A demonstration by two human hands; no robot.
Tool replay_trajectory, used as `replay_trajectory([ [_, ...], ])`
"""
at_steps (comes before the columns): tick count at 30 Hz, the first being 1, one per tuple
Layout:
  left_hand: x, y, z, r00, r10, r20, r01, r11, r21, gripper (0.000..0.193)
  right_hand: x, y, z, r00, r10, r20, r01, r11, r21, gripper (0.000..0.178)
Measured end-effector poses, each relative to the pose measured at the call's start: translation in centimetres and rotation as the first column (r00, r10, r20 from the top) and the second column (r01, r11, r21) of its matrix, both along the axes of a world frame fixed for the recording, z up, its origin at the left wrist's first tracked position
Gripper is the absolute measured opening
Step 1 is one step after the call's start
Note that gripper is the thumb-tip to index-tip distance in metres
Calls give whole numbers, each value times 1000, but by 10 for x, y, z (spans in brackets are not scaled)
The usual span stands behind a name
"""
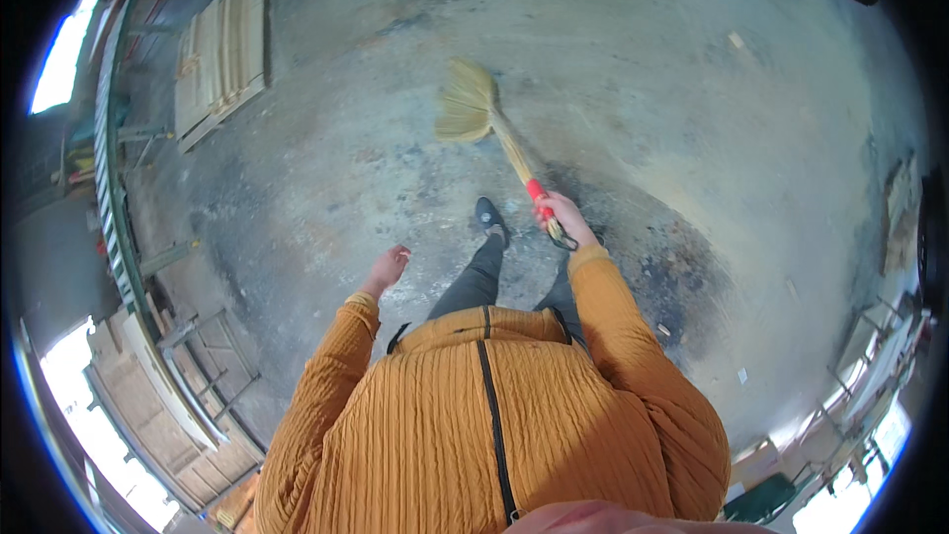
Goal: The person sweeps wood shavings and debris on a concrete workshop floor using a broom and dustpan. They gather the debris into piles, sweep it into the dustpan, and move around the workspace to collect scattered material.
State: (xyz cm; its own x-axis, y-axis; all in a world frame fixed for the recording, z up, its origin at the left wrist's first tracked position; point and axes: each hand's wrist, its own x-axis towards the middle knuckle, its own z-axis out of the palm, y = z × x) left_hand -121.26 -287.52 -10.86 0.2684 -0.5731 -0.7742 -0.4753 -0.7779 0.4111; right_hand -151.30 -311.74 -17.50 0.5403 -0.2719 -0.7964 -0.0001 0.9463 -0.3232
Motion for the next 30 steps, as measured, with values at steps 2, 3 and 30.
replay_trajectory([
  [2, -14, -19, -7, 968, -245, 46, 243, 969, 38, 27, -69, 4, 23, 983, -159, -88, 164, 985, 57, 18],
  [3, -25, -40, -9, 923, -379, 66, 377, 925, 47, 27, -107, 6, 30, 970, -218, -110, 225, 973, 59, 16],
  [30, -289, -341, 45, 787, -615, 51, 613, 788, 59, 23, -423, -97, 182, 513, -823, 244, 773, 567, 285, 8],
])
